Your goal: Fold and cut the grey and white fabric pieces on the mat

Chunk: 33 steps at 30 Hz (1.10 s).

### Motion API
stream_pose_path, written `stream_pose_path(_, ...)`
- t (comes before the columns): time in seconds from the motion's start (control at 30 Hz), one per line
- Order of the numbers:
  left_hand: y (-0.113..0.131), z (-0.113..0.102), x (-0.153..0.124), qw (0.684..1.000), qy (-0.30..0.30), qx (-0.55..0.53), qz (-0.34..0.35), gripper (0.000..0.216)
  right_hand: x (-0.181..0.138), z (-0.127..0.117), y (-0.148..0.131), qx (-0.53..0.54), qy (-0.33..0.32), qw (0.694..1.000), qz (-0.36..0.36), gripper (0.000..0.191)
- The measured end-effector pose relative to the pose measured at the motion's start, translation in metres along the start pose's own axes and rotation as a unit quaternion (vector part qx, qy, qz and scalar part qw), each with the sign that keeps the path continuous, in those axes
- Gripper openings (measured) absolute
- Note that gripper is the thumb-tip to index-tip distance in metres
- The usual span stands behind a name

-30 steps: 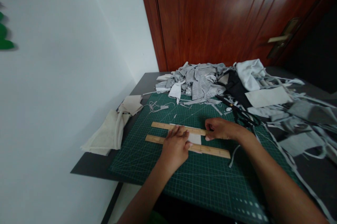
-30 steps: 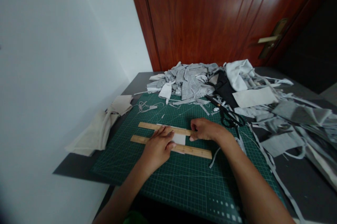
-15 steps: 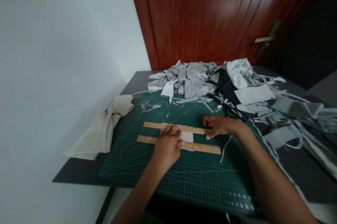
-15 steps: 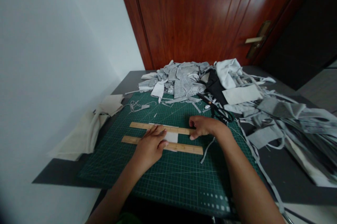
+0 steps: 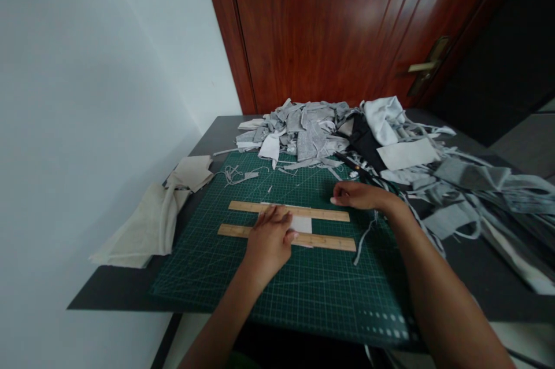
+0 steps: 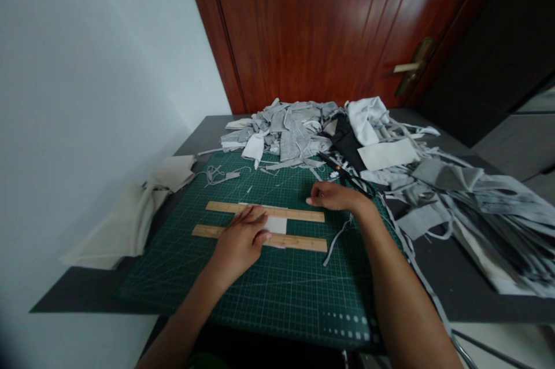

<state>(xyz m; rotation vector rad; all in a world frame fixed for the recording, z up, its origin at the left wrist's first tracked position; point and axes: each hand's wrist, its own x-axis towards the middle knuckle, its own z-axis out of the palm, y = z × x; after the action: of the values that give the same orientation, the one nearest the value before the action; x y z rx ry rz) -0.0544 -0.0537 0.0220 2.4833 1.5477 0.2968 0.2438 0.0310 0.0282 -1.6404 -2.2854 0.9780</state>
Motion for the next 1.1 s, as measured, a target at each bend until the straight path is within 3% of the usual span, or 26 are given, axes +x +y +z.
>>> stream_pose_path(0.1,-0.001,0.001,0.000,1.000,0.003,-0.003,0.004,0.039,0.010,0.004,0.007,0.020,0.112,0.993,0.018,0.024)
stream_pose_path(0.2,-0.002,0.003,0.000,1.000,0.006,-0.005,0.004,0.038,0.020,0.013,0.004,0.049,0.153,0.987,0.006,0.016)
stream_pose_path(0.27,-0.002,0.003,-0.001,1.000,0.010,-0.003,0.004,0.038,0.028,0.024,-0.005,0.139,0.179,0.974,-0.035,0.017)
stream_pose_path(0.33,-0.002,0.003,-0.001,1.000,0.016,0.000,0.008,0.038,0.038,0.038,-0.016,0.301,0.204,0.928,-0.078,0.023)
stream_pose_path(0.4,-0.002,0.002,-0.002,1.000,0.023,0.002,0.011,0.038,0.048,0.052,-0.027,0.400,0.204,0.889,-0.093,0.030)
stream_pose_path(0.6,-0.001,0.002,-0.003,0.999,0.029,0.006,0.012,0.037,0.068,0.070,-0.033,0.457,0.213,0.862,-0.060,0.026)
stream_pose_path(0.9,0.006,0.001,-0.005,0.999,0.033,0.013,0.024,0.034,0.074,0.067,-0.027,0.510,0.198,0.837,0.001,0.026)
stream_pose_path(1.1,0.006,-0.002,-0.005,0.999,0.023,0.014,0.026,0.031,0.071,0.045,-0.026,0.523,0.131,0.841,0.051,0.023)
